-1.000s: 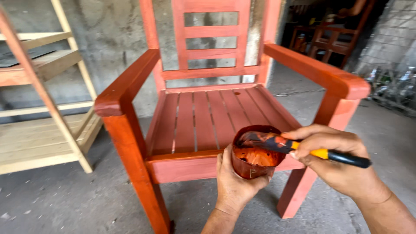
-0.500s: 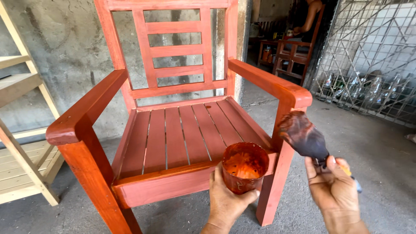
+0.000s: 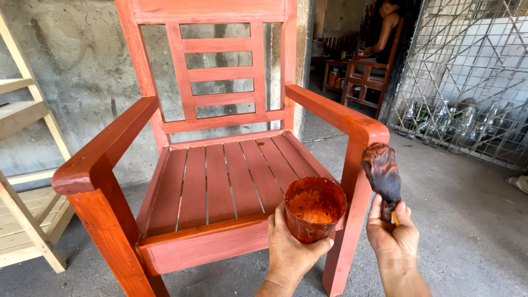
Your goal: The person paints a wooden chair with a reddish-orange stain using a brush, holding a paint can in one hand. They coat the backrest slats, armrests, legs, seat frame, and finally the seat slats, working around the chair section by section.
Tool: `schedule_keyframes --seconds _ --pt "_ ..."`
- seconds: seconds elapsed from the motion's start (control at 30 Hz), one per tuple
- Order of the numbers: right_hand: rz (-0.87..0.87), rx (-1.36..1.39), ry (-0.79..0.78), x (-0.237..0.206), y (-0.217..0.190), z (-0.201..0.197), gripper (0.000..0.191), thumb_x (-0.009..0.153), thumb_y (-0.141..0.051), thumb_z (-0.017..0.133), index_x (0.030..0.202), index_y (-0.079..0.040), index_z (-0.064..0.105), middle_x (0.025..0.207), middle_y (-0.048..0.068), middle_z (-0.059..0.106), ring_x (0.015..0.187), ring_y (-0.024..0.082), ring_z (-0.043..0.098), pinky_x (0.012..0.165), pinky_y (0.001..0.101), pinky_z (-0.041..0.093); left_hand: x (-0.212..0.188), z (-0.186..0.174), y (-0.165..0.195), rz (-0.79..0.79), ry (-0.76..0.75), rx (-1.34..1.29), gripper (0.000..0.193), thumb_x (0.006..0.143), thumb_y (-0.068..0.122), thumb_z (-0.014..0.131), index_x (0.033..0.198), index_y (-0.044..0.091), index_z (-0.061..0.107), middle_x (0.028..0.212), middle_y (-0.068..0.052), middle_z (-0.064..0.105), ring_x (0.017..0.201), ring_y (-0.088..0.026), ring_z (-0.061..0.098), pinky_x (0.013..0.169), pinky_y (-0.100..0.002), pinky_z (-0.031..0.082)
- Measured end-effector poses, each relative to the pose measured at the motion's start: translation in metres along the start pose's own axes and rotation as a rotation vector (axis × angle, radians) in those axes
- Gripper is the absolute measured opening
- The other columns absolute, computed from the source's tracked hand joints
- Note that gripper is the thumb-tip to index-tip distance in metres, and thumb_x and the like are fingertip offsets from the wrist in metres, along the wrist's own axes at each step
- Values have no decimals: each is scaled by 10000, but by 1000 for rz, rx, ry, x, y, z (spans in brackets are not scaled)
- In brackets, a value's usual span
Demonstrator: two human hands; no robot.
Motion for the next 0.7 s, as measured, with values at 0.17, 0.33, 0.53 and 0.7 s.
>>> schedule_keyframes --seconds 0.17,0.33,0.53,0.7 --pt "17 35 3 0 5 -12 85 990 -75 705 1046 -107 650 1025 61 745 984 204 780 960 486 610 2 -14 -6 -11 -15 4 1120 490 263 961 1445 142 389 1357 -141 444 1289 -300 504 1092 -460 487" --pt "74 180 107 2 30 -6 95 966 -71 711 1028 -133 674 1013 94 751 963 260 784 911 474 622 6 -17 -14 -48 -52 67 1142 496 281 960 1458 139 361 1351 -147 437 1289 -300 492 1093 -465 477" --pt "-19 29 23 0 27 5 91 1002 -51 670 1045 -107 613 1067 77 705 986 223 779 915 446 639 11 -11 -20 32 5 63 1102 493 295 965 1408 99 382 1335 -155 465 1270 -318 511 1090 -473 478" --pt "-232 -234 -124 0 17 21 112 1036 -83 638 1037 -129 536 1079 54 669 963 188 737 911 411 666 21 7 -19 47 0 44 1123 495 290 971 1421 97 366 1351 -156 442 1272 -308 507 1094 -463 467"
Point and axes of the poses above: each hand's wrist, its own x-axis towards the middle knuckle, its own z-axis out of the palm, y = z × x, the point moved 7 cm from there along x, towards the middle knuckle
